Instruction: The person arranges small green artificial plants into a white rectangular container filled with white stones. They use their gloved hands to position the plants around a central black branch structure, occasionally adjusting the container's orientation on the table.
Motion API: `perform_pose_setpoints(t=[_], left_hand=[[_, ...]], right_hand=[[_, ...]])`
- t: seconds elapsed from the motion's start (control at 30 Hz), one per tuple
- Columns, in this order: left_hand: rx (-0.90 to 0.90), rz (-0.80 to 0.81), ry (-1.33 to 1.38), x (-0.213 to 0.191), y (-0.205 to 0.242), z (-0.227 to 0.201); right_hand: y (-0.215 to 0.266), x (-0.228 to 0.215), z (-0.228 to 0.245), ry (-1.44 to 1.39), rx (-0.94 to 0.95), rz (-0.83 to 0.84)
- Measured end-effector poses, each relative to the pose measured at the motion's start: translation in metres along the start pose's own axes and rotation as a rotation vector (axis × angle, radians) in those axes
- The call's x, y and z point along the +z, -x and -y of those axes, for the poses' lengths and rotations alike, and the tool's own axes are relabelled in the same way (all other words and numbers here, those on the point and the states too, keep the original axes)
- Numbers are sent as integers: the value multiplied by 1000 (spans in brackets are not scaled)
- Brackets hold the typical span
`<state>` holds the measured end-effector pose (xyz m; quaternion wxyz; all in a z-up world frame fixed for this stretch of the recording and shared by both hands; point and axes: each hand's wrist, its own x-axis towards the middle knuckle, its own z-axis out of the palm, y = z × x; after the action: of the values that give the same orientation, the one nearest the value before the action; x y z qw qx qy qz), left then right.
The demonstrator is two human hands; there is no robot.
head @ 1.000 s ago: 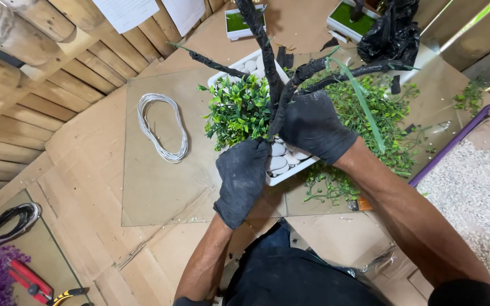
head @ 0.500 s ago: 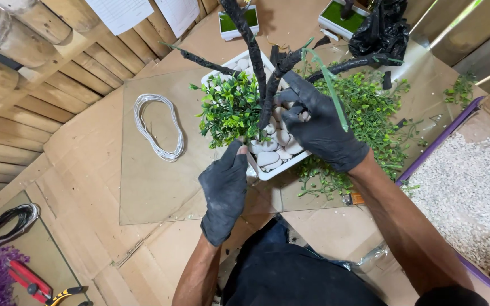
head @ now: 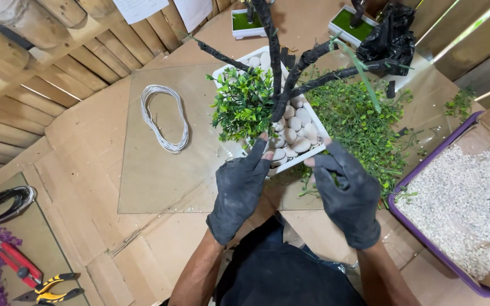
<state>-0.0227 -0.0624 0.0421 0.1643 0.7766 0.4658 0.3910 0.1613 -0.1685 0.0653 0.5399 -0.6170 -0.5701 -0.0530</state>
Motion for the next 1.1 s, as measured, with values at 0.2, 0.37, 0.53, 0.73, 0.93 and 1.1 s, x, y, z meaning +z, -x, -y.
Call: perform_pose_setpoints(t=[0.2,0.37,0.53,0.73,0.93,1.1], left_hand=[[300,-8,-14,21,-2,35],[371,-102,-37,11,-1,22],[325,-99,102,13,11,35],[34,130,85,20,25,46],[15,216,-26,29,32,56],[-196,276,180,33,31,56]], right_hand=[[65,2,12,93,186,14],[90,5,-3,108,339,36],[105,13,-23,143,231,11],[113,21,-34,98,343,51],[130,28,-47,125,227,50],[152,36,-67,112,166,61]])
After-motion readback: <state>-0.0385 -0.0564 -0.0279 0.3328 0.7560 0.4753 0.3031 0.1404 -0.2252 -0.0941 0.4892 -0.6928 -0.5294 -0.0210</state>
